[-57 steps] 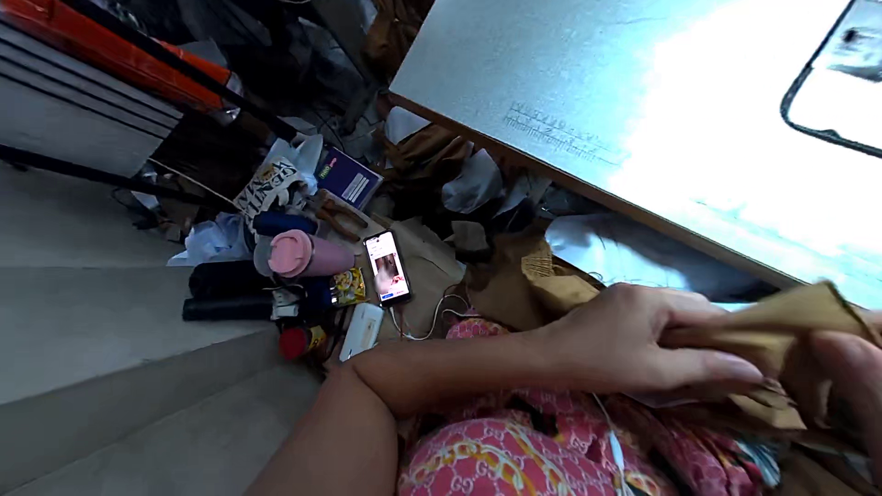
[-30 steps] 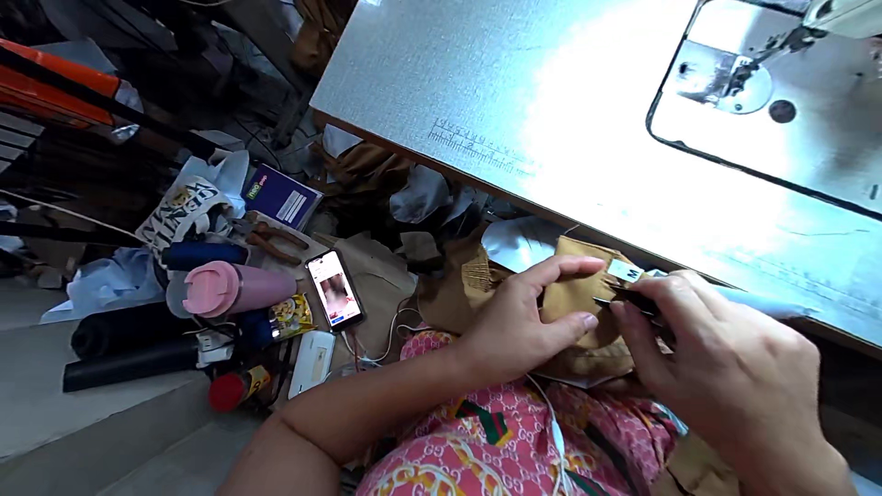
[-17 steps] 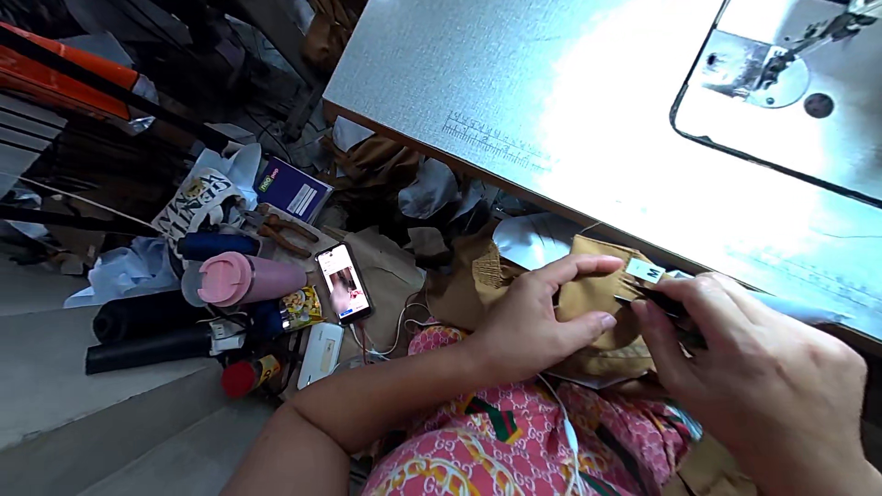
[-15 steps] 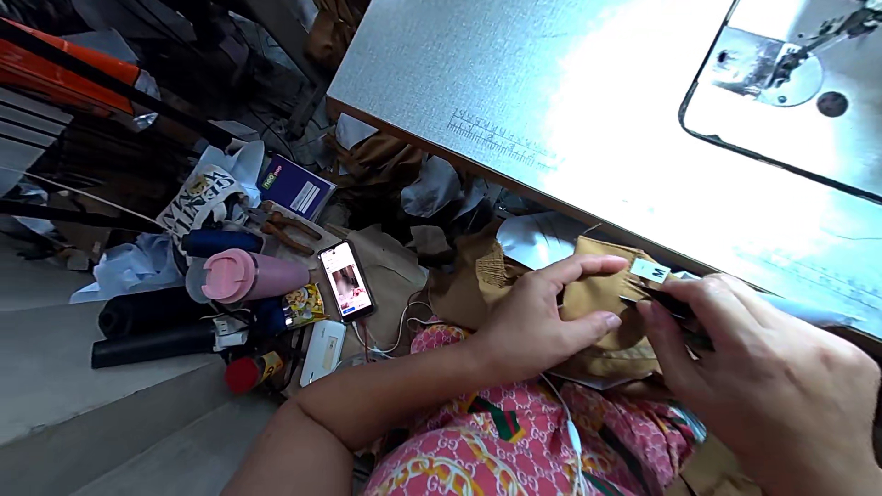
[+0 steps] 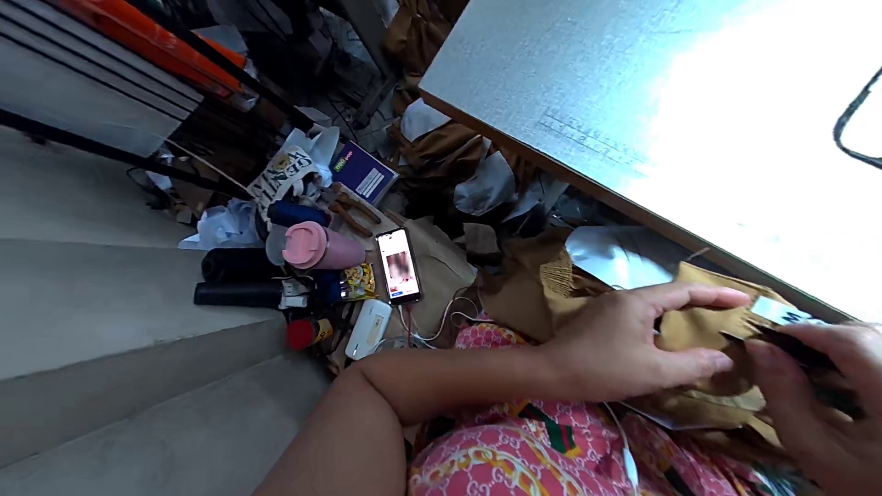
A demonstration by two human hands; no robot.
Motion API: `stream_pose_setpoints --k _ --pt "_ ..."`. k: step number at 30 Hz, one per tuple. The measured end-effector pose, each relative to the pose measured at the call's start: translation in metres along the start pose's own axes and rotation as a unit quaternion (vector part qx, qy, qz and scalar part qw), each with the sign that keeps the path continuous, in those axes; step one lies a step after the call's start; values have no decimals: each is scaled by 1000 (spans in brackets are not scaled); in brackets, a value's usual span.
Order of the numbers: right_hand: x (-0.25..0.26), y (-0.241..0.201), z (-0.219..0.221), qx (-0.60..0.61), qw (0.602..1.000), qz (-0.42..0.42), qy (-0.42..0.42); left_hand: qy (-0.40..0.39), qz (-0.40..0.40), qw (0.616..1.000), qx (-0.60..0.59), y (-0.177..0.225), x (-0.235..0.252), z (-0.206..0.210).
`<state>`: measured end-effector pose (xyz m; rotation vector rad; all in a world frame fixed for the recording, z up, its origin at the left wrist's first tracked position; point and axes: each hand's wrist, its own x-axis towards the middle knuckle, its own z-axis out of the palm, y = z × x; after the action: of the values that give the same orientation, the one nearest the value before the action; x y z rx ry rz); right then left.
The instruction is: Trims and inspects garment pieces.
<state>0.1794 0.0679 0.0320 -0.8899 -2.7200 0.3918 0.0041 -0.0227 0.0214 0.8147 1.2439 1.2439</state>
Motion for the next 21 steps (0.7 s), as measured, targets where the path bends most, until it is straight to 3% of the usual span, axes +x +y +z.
stream_pose_setpoints --k 3,5,9,11,15,18,21 --pt "-4 5 -2 65 998 11 -11 -2 5 1000 -5 -1 0 2" --pt "-7 11 -3 178 984 31 -13 -1 18 1000 -4 -2 0 3" --pt "-11 28 7 447 892 70 4 -13 27 1000 -5 -5 1 4" --pt "-11 29 5 421 906 46 8 -18 31 999 -7 -6 0 4" --pt "-10 20 5 206 977 -46 -12 -20 28 999 -9 -4 -1 5" --pt "-6 15 9 122 990 -73 5 -23 17 1000 -12 -3 -1 4" --pt "-5 14 5 123 989 -87 10 -27 20 999 -4 -3 -1 2"
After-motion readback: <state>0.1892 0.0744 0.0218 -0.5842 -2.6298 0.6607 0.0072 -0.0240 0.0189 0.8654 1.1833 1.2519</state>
